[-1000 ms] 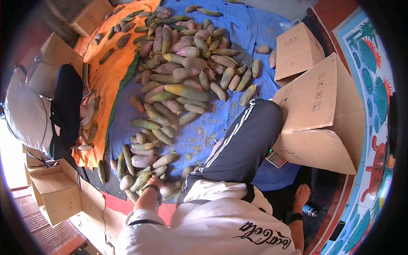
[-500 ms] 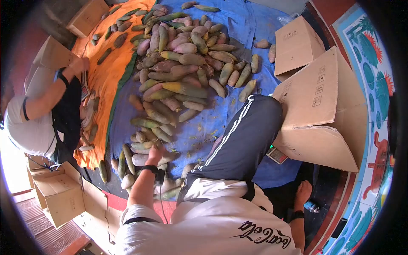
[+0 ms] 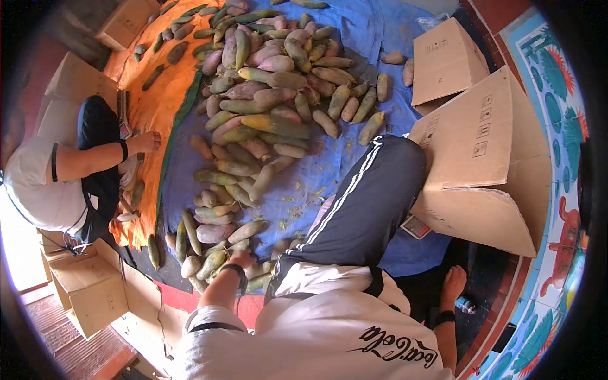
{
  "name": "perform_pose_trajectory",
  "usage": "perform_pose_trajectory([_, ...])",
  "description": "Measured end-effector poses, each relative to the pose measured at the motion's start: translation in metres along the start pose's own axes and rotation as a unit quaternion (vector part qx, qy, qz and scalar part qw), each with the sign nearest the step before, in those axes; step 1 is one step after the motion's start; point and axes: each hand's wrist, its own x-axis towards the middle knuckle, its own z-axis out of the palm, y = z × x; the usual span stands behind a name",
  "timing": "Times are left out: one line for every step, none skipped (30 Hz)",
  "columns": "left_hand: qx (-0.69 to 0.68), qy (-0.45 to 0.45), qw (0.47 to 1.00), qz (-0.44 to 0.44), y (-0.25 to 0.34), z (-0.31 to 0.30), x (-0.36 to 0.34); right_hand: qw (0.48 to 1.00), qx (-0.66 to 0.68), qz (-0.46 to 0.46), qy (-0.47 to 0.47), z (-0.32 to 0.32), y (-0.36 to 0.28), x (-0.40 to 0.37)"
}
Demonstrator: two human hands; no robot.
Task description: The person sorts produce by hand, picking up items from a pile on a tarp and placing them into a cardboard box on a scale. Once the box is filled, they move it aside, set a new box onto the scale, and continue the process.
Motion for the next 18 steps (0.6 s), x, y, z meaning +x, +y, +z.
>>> perform_pose_trajectory([0.042, -0.013, 0.998, 0.041, -0.015, 0.025, 0.014, 1.0, -0.003, 0.003, 0.001, 0.002, 0.002, 0.0])
perform_pose_trajectory([0.057, 0.006, 0.997, 0.056, -0.014, 0.04, 0.017, 1.0, -0.003, 0.004, -0.004, 0.004, 0.003, 0.0])
perform_pose_trajectory([0.059, 0.029, 0.997, 0.03, -0.017, 0.051, 0.021, 1.0, -0.003, 0.007, -0.009, 0.006, 0.005, -0.001])
perform_pose_trajectory([0.06, 0.053, 0.997, 0.003, 0.002, 0.039, -0.008, 1.0, -0.007, 0.013, -0.005, 0.005, 0.006, -0.001])
perform_pose_trajectory([0.098, 0.068, 0.993, 0.008, 0.009, 0.034, -0.018, 1.0, -0.002, 0.017, -0.01, 0.002, 0.002, 0.0])
perform_pose_trajectory([0.137, 0.083, 0.987, 0.014, 0.013, 0.032, -0.021, 1.0, 0.005, 0.022, -0.014, 0.001, 0.0, 0.0])
perform_pose_trajectory([0.168, 0.021, 0.985, 0.016, 0.004, 0.034, -0.006, 0.999, 0.002, 0.03, -0.011, 0.0, 0.0, -0.001])
perform_pose_trajectory([0.173, 0.016, 0.985, -0.003, 0.021, 0.021, -0.023, 1.0, 0.003, 0.028, -0.01, 0.001, 0.0, -0.001])
perform_pose_trajectory([0.195, 0.012, 0.981, 0.003, 0.017, 0.025, -0.017, 1.0, 0.006, 0.025, -0.01, 0.002, 0.0, -0.001])
perform_pose_trajectory([0.216, 0.008, 0.976, 0.007, 0.012, 0.031, -0.012, 0.999, 0.005, 0.032, -0.007, 0.002, 0.0, -0.002])
perform_pose_trajectory([0.14, 0.043, 0.989, 0.003, 0.018, 0.028, -0.021, 1.0, 0.007, 0.023, 0.002, 0.002, 0.0, -0.003])
perform_pose_trajectory([0.143, 0.044, 0.989, 0.005, 0.028, 0.02, -0.032, 1.0, 0.008, 0.014, 0.009, 0.0, -0.002, -0.003])
perform_pose_trajectory([0.111, 0.023, 0.994, -0.013, 0.04, 0.007, -0.045, 1.0, 0.009, 0.018, 0.01, -0.001, -0.004, -0.003])
perform_pose_trajectory([0.077, 0.002, 0.997, -0.032, 0.05, -0.003, -0.054, 1.0, 0.014, 0.018, 0.01, -0.007, -0.009, 0.0])
perform_pose_trajectory([0.104, 0.008, 0.994, -0.029, 0.055, -0.008, -0.059, 1.0, 0.019, 0.019, 0.01, -0.01, -0.012, 0.001])
perform_pose_trajectory([0.107, 0.01, 0.994, -0.028, 0.051, -0.006, -0.055, 1.0, 0.02, 0.021, 0.011, -0.008, -0.011, 0.0])
perform_pose_trajectory([0.109, 0.029, 0.993, -0.03, 0.043, -0.001, -0.044, 1.0, 0.021, 0.018, 0.014, -0.005, -0.009, 0.0])
perform_pose_trajectory([0.112, 0.048, 0.992, -0.033, 0.032, 0.004, -0.03, 1.0, 0.022, 0.014, 0.017, -0.003, -0.007, -0.001])
